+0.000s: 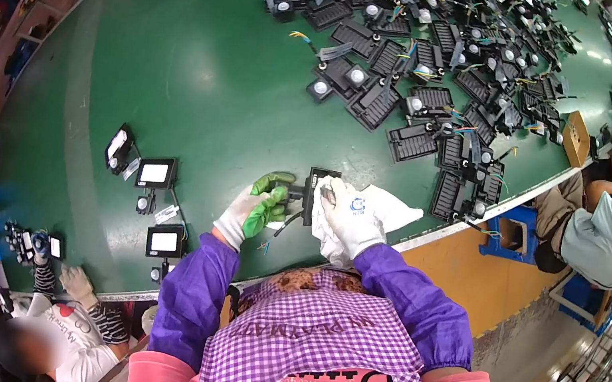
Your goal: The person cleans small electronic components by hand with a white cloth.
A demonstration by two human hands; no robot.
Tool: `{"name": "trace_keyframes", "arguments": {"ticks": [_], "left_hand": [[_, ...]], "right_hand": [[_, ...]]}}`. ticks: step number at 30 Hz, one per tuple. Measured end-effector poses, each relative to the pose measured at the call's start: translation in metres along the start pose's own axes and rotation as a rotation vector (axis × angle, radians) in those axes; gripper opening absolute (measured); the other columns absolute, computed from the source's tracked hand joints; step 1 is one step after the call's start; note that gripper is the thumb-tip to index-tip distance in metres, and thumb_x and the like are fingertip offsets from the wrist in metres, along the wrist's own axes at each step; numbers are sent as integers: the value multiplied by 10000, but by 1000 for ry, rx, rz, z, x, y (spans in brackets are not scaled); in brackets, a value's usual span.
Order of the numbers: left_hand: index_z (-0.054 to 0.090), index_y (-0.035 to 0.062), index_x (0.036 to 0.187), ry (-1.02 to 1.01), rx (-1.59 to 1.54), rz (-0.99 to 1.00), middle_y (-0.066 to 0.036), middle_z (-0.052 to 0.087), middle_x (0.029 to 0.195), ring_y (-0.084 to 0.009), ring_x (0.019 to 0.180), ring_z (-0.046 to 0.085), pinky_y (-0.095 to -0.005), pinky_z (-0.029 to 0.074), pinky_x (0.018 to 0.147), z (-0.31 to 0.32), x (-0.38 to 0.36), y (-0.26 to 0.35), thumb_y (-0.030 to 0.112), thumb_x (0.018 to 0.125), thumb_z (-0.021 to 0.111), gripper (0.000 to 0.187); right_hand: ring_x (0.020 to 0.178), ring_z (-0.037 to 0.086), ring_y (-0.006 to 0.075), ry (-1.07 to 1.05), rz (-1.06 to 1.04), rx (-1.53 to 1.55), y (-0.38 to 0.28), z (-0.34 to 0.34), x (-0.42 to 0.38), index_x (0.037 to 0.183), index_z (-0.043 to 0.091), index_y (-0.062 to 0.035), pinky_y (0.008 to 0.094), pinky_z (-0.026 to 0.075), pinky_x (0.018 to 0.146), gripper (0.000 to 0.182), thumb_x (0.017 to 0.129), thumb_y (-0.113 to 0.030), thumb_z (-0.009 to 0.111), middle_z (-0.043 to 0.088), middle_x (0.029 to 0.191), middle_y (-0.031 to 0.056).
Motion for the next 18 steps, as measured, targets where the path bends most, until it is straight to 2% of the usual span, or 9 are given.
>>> {"name": "trace_keyframes", "arguments": {"ticks": [3, 6, 7, 10, 11, 14, 15, 18], "left_hand": [[579, 71, 1246, 423, 572, -58, -105, 685, 1064, -247, 946, 685, -376, 573, 769, 15, 1, 12, 184, 962, 628, 309], [608, 88, 1186, 693, 1472, 325, -58, 688, 949, -197, 902, 680, -330, 574, 682, 15, 6, 2, 198, 953, 644, 260], [590, 82, 1215, 684, 1384, 238, -48, 683, 983, -146, 843, 658, -268, 551, 625, 13, 7, 2, 198, 957, 639, 287], [565, 79, 1257, 430, 384, -34, -51, 662, 1038, -121, 741, 608, -238, 524, 614, 26, -13, 24, 232, 981, 612, 319], [521, 85, 1345, 363, 167, -19, -79, 633, 1093, -99, 643, 504, -227, 471, 565, 18, -18, 29, 260, 1001, 578, 390], [488, 97, 1404, -13, -132, -109, -74, 619, 1029, -76, 611, 421, -201, 412, 528, -34, -15, 13, 282, 1012, 553, 438], [460, 105, 1438, -45, -198, -99, -72, 630, 986, -66, 597, 363, -190, 358, 506, -26, -15, 15, 275, 1004, 569, 479], [479, 100, 1422, 67, -48, -54, -61, 633, 962, -68, 610, 422, -205, 394, 519, -30, -10, 10, 281, 992, 585, 478]], "right_hand": [[1043, 619, 382, 15, -100, -46, -1, 9, 7, 1190, 532, -118, 487, 485, 882, 321, 986, -346, 436, 622, 1147, 184], [1008, 629, 378, 11, -134, -104, -8, 15, 9, 1167, 534, -127, 487, 487, 857, 288, 983, -327, 438, 625, 1121, 183], [996, 632, 375, 16, -136, -131, -9, 16, 11, 1156, 536, -130, 487, 488, 848, 277, 981, -322, 440, 626, 1112, 183], [974, 637, 365, 41, -130, -101, -3, 21, 13, 1136, 536, -128, 490, 488, 827, 256, 978, -309, 446, 629, 1090, 180], [972, 638, 365, 55, -146, -96, -1, 23, 12, 1135, 536, -128, 489, 489, 825, 253, 977, -305, 448, 629, 1090, 179], [967, 642, 364, 80, -181, -84, -1, 26, 14, 1133, 537, -125, 487, 492, 817, 247, 976, -295, 451, 631, 1087, 178], [965, 643, 364, 72, -180, -86, -4, 25, 15, 1134, 536, -122, 487, 493, 814, 247, 977, -293, 450, 631, 1087, 179], [958, 647, 361, 83, -177, -87, 0, 26, 15, 1134, 536, -115, 485, 495, 809, 252, 979, -292, 446, 632, 1089, 183]]}}
Point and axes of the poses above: each hand's wrist, its own x-axis towards the middle knuckle, its own z-axis out of the palm, y = z × x, the point moved 1 cm from there along x, towards the middle knuckle
